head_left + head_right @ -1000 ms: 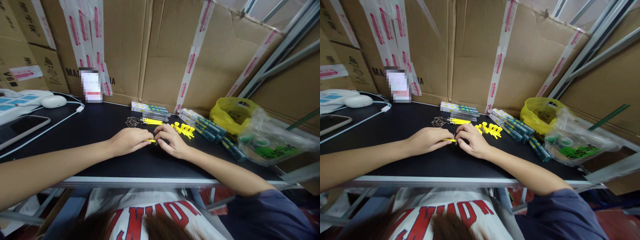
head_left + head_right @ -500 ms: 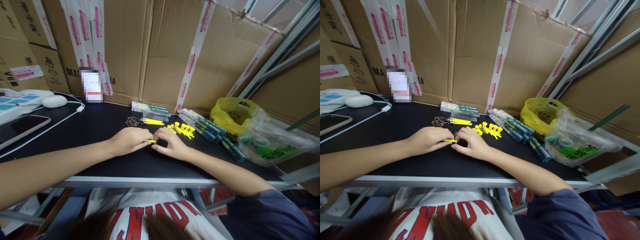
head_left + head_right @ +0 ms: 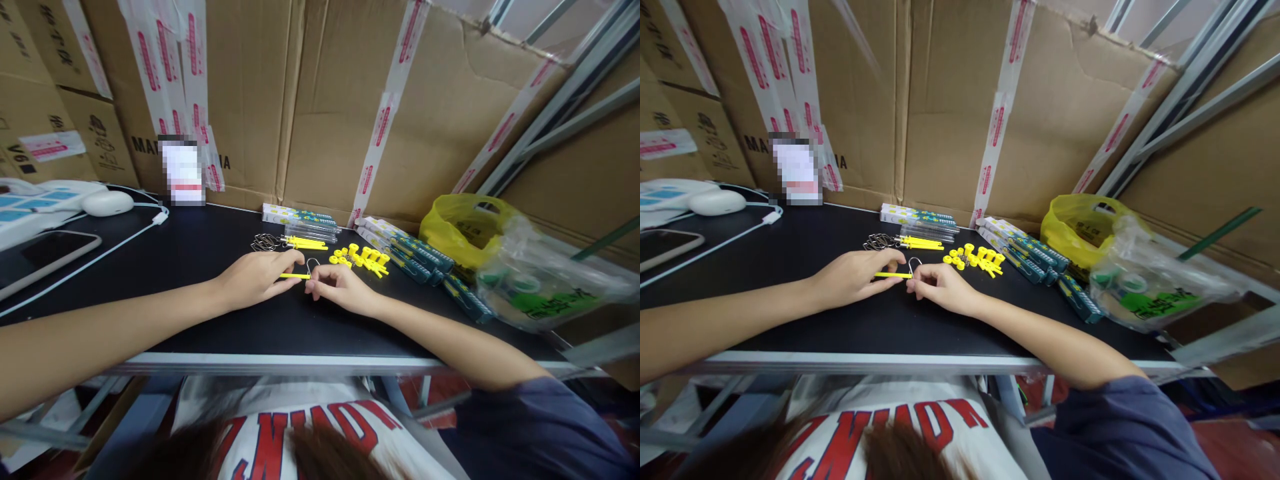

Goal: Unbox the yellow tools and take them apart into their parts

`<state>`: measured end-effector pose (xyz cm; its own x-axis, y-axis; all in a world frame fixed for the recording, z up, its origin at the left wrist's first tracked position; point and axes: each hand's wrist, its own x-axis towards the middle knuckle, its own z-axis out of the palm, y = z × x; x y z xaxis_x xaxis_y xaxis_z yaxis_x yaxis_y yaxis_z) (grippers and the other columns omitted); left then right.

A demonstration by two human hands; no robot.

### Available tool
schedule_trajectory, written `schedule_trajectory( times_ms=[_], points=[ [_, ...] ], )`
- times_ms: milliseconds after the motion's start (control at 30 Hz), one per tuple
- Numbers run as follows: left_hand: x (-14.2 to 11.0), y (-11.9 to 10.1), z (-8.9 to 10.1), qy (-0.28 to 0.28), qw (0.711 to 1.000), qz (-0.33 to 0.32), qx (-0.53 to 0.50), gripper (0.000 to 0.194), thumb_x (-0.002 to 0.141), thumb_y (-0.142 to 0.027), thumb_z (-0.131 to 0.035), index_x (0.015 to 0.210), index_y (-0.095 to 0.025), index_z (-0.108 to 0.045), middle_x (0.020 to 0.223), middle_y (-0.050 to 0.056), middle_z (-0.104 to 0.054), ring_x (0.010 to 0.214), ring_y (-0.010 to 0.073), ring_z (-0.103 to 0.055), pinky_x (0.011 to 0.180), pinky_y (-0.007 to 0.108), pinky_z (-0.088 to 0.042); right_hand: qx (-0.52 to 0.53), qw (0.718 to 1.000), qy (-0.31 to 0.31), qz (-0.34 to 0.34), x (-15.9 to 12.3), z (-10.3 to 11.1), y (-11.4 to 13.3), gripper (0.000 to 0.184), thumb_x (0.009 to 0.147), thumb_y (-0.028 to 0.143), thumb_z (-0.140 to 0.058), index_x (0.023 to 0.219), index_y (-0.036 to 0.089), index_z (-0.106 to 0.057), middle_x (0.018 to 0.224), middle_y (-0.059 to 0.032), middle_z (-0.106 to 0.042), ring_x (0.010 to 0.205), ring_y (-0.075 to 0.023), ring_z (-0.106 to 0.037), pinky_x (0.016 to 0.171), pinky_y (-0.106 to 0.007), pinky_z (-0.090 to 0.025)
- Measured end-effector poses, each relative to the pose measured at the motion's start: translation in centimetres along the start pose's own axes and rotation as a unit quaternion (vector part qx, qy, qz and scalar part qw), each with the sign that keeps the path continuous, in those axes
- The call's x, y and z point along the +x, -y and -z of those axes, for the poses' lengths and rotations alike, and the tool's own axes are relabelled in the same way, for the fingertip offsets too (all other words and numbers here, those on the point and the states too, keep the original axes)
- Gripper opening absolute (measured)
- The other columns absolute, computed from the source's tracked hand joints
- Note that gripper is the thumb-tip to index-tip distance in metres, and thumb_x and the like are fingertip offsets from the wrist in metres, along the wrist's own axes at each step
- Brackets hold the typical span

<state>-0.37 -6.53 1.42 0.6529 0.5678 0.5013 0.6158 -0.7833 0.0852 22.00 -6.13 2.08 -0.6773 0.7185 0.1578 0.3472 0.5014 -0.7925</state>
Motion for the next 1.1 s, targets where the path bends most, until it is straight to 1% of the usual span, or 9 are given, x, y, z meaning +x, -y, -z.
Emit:
schedule_trajectory(
  times_ms=[100, 200, 367, 567, 700, 800, 900, 967, 1100],
  points=[
    [0.0, 0.0, -0.1, 0.007, 1.000, 0.009, 0.003, 0.037, 0.091, -0.033, -0.047, 0.124, -0.018, -0.042, 0.087, 0.001, -0.065, 0.075, 0.0159, -0.065, 0.064, 0.024, -0.045, 0.033, 0.999, 0.014, -0.005, 0.0, -0.1, 0.0, 0.033, 0.084, 0.045, -0.059, 0.077, 0.013, -0.061, 0.060, 0.0011, -0.059, 0.056, -0.0087, -0.051, 0.059, -0.022, -0.040],
    [0.0, -0.1, -0.1, 0.025, 1.000, 0.012, 0.009, 0.046, 0.092, -0.034, -0.045, 0.135, -0.019, -0.034, 0.090, 0.002, -0.067, 0.077, 0.0165, -0.066, 0.064, 0.024, -0.046, 0.056, 0.998, 0.027, -0.009, 0.0, -0.2, 0.0, 0.033, 0.083, 0.045, -0.060, 0.075, 0.013, -0.060, 0.059, 0.0018, -0.058, 0.055, -0.0080, -0.050, 0.058, -0.021, -0.040],
    [0.0, -0.5, -0.2, 0.055, 0.998, -0.005, 0.022, 0.046, 0.093, -0.032, -0.043, 0.136, -0.020, -0.035, 0.108, 0.006, -0.068, 0.088, 0.0190, -0.068, 0.068, 0.025, -0.049, 0.073, 0.996, 0.040, -0.014, -0.1, -0.3, 0.1, 0.035, 0.080, 0.045, -0.063, 0.067, 0.014, -0.057, 0.059, 0.0005, -0.060, 0.060, -0.0092, -0.054, 0.061, -0.021, -0.041],
    [0.0, -1.0, -0.3, 0.075, 0.995, -0.004, 0.067, 0.048, 0.093, -0.029, -0.042, 0.138, -0.018, -0.033, 0.096, 0.005, -0.071, 0.077, 0.0182, -0.069, 0.058, 0.021, -0.047, 0.075, 0.995, 0.053, -0.025, 0.0, -0.2, 0.0, 0.037, 0.079, 0.048, -0.063, 0.069, 0.013, -0.059, 0.057, 0.0016, -0.058, 0.053, -0.0078, -0.050, 0.057, -0.021, -0.039],
    [0.0, -1.1, -0.5, 0.081, 0.992, -0.007, 0.094, 0.048, 0.093, -0.030, -0.040, 0.138, -0.017, -0.032, 0.088, 0.005, -0.072, 0.068, 0.0176, -0.069, 0.051, 0.019, -0.044, 0.075, 0.996, 0.051, -0.028, 0.0, -0.2, 0.1, 0.038, 0.080, 0.049, -0.061, 0.069, 0.012, -0.060, 0.059, 0.0008, -0.059, 0.053, -0.0079, -0.050, 0.056, -0.021, -0.040],
    [0.0, -1.1, -0.5, 0.088, 0.990, -0.005, 0.108, 0.048, 0.093, -0.030, -0.040, 0.138, -0.015, -0.031, 0.078, 0.004, -0.072, 0.060, 0.0176, -0.068, 0.046, 0.019, -0.040, 0.058, 0.997, 0.050, -0.023, -0.2, -0.3, 0.4, 0.041, 0.084, 0.050, -0.057, 0.076, 0.011, -0.064, 0.056, 0.0014, -0.057, 0.052, -0.0078, -0.049, 0.054, -0.021, -0.038],
    [0.0, -1.1, -0.5, 0.079, 0.992, -0.009, 0.099, 0.047, 0.094, -0.030, -0.039, 0.138, -0.015, -0.030, 0.079, 0.004, -0.072, 0.058, 0.0175, -0.067, 0.045, 0.020, -0.040, 0.026, 0.999, 0.044, -0.015, -0.3, -0.5, 0.7, 0.044, 0.088, 0.050, -0.050, 0.083, 0.010, -0.068, 0.054, 0.0020, -0.053, 0.051, -0.0078, -0.046, 0.054, -0.021, -0.037],
    [0.1, -1.1, -0.5, 0.073, 0.993, -0.013, 0.091, 0.047, 0.094, -0.030, -0.038, 0.137, -0.015, -0.030, 0.080, 0.004, -0.072, 0.057, 0.0171, -0.066, 0.046, 0.020, -0.040, 0.015, 0.999, 0.037, -0.010, -0.3, -0.7, 0.7, 0.045, 0.089, 0.050, -0.049, 0.083, 0.011, -0.070, 0.053, 0.0022, -0.052, 0.051, -0.0080, -0.045, 0.056, -0.022, -0.038],
    [0.2, -1.1, -0.5, 0.073, 0.993, -0.008, 0.091, 0.045, 0.093, -0.030, -0.037, 0.135, -0.014, -0.034, 0.073, 0.003, -0.071, 0.054, 0.0174, -0.065, 0.045, 0.020, -0.040, 0.007, 0.999, 0.032, -0.015, -0.2, -0.8, 0.4, 0.047, 0.088, 0.053, -0.049, 0.081, 0.011, -0.070, 0.053, 0.0020, -0.053, 0.051, -0.0083, -0.046, 0.056, -0.022, -0.038]
  ],
)
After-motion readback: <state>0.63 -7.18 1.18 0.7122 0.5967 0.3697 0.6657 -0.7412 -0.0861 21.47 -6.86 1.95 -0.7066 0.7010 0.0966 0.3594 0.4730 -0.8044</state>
